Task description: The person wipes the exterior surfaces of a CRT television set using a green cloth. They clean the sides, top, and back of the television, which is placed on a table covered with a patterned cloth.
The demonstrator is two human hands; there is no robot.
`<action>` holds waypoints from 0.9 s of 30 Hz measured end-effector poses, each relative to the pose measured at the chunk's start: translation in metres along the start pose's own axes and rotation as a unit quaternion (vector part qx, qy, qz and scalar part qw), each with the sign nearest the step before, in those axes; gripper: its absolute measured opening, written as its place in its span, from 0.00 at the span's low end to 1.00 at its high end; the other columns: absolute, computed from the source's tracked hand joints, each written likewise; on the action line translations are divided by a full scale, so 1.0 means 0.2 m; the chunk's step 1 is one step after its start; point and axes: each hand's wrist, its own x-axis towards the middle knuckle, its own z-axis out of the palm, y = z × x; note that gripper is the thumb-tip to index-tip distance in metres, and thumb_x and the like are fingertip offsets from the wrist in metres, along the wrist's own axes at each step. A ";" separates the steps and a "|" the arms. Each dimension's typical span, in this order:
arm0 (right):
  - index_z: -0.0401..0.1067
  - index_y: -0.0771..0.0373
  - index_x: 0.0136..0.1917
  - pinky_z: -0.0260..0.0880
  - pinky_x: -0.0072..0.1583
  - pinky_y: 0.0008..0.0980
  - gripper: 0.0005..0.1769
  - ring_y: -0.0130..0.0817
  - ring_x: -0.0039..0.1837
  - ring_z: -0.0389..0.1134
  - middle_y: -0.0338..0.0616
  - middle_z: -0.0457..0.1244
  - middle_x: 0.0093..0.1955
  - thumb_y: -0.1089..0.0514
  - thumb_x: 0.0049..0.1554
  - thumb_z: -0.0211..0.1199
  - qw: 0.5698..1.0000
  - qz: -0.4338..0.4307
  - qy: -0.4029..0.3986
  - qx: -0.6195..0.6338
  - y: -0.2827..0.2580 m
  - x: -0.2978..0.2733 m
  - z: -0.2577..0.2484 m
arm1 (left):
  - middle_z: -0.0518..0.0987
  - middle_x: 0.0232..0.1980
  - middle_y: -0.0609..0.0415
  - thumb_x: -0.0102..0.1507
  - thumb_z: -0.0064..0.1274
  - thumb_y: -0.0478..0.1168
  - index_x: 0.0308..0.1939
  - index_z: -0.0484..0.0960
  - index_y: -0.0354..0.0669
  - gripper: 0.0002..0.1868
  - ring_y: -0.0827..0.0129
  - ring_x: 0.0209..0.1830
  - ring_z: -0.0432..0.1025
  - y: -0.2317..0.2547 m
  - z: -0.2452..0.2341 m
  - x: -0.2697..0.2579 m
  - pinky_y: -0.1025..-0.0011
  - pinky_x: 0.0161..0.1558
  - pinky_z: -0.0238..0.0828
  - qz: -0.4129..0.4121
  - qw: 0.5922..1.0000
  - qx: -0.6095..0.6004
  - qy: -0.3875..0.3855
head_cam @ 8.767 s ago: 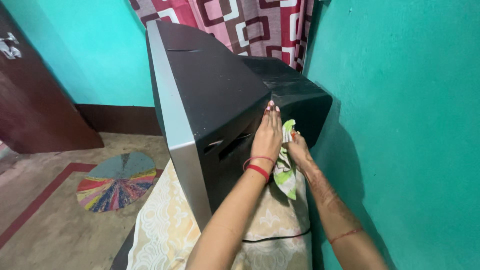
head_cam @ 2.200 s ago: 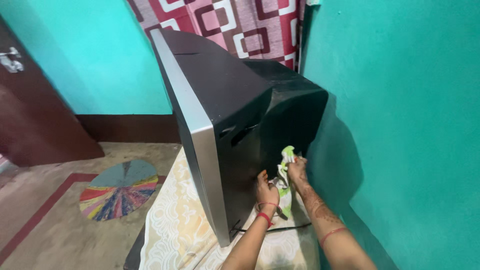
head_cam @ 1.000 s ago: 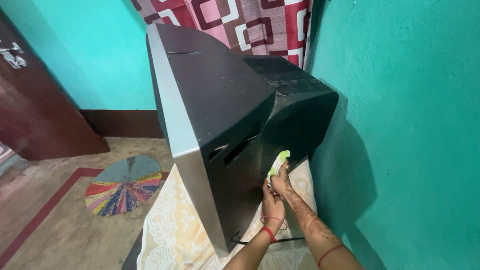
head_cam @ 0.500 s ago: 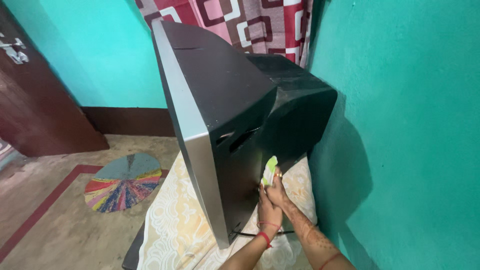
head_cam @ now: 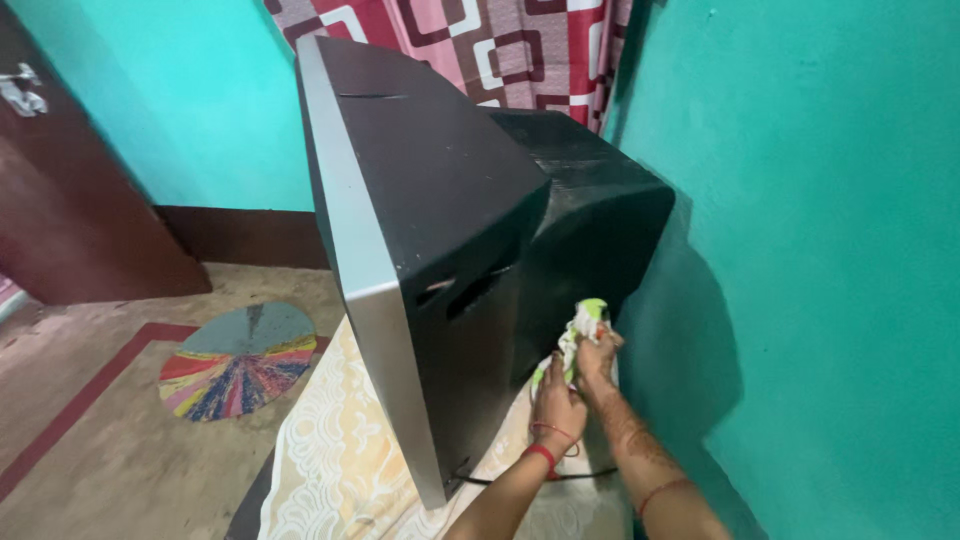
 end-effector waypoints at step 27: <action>0.71 0.65 0.56 0.72 0.45 0.33 0.19 0.36 0.44 0.69 0.45 0.68 0.46 0.76 0.53 0.52 0.982 0.085 -0.166 0.040 0.06 -0.15 0.04 | 0.72 0.70 0.40 0.65 0.41 0.34 0.70 0.69 0.41 0.27 0.48 0.71 0.66 -0.14 -0.07 -0.07 0.61 0.69 0.60 -0.043 0.989 -0.119 0.080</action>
